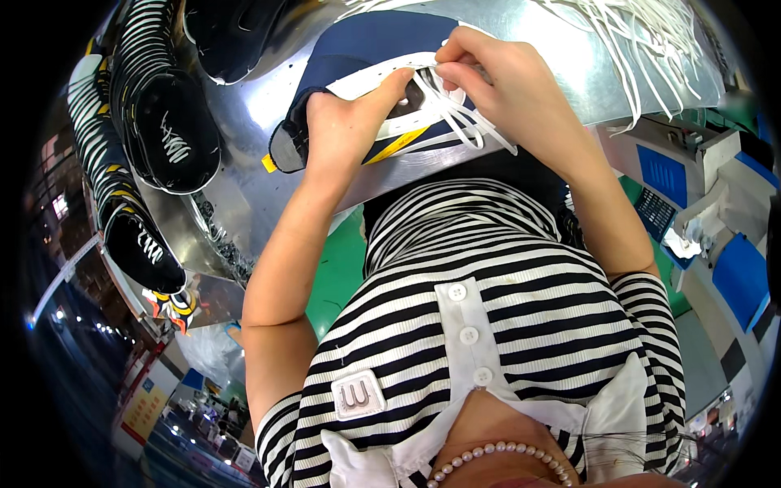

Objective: The person laces a blue and white sneaker by threading white shoelaces through the eyelets. They pull the laces tight and arrange them neatly before moving the shoe aside and picking up another one to repeat the process.

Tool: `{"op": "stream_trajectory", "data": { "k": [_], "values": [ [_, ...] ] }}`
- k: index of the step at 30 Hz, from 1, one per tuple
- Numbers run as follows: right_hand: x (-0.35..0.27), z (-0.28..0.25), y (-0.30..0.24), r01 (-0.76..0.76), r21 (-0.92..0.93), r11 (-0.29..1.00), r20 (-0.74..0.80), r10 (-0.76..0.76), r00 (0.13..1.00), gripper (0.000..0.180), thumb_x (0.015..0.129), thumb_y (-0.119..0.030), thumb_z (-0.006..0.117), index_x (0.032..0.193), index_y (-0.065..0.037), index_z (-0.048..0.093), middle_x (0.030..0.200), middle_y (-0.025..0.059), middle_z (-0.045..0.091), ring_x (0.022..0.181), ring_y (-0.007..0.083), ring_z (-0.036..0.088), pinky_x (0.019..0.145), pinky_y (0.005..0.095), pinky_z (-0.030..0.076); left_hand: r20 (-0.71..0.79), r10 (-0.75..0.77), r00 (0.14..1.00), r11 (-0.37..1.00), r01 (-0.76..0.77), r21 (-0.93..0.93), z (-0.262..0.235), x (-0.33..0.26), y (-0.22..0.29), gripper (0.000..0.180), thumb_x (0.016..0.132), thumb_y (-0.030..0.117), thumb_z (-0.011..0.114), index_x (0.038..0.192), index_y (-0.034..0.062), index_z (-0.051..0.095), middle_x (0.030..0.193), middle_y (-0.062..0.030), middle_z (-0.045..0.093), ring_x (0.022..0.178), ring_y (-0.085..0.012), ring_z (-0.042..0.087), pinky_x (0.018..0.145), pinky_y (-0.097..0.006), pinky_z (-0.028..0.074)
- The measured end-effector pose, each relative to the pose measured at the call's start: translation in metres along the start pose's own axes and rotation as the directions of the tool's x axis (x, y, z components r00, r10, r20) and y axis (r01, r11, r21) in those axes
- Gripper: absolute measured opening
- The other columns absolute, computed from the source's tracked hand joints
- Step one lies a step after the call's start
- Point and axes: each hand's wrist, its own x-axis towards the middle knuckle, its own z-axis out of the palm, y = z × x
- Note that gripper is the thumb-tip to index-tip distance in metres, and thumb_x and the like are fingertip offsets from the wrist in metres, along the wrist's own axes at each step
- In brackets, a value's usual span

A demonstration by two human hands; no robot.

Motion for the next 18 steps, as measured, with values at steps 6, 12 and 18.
{"op": "stream_trajectory", "data": {
  "k": [6,12,18],
  "values": [
    [0.026,0.004,0.004,0.139,-0.186,0.973,0.15,-0.112,0.982,0.013,0.085,-0.012,0.064,0.091,-0.001,0.059,0.067,0.0144,0.063,0.065,0.0328,0.064,0.058,0.0413,0.049,0.111,0.244,0.963,0.969,-0.246,-0.001,-0.005,-0.002,-0.015,0.012,0.092,0.011,0.064,0.092,-0.0003,0.069,0.08,-0.0042,0.071,0.063,-0.0065,0.059,0.057,-0.021,0.045],
    [0.044,-0.002,-0.016,0.16,-0.386,0.909,0.36,-0.012,0.933,0.024,0.09,-0.015,0.06,0.108,0.0,0.054,0.08,0.0188,0.066,0.074,0.0334,0.066,0.065,0.0407,0.051,0.173,0.101,0.98,0.981,-0.07,-0.179,-0.005,-0.006,-0.006,0.012,0.091,0.01,0.064,0.088,-0.0002,0.069,0.077,-0.0035,0.069,0.059,-0.0037,0.052,0.052,-0.021,0.039],
    [0.035,-0.002,0.001,0.165,-0.306,0.937,0.158,-0.121,0.98,0.014,0.088,-0.015,0.062,0.095,-0.003,0.059,0.073,0.0151,0.063,0.069,0.0299,0.063,0.063,0.0375,0.049,0.295,-0.124,0.947,0.971,0.177,-0.16,-0.02,0.01,-0.002,0.021,0.093,0.018,0.062,0.083,0.0013,0.069,0.066,-0.0016,0.061,0.057,-0.0062,0.051,0.053,-0.022,0.038]
  ]
}}
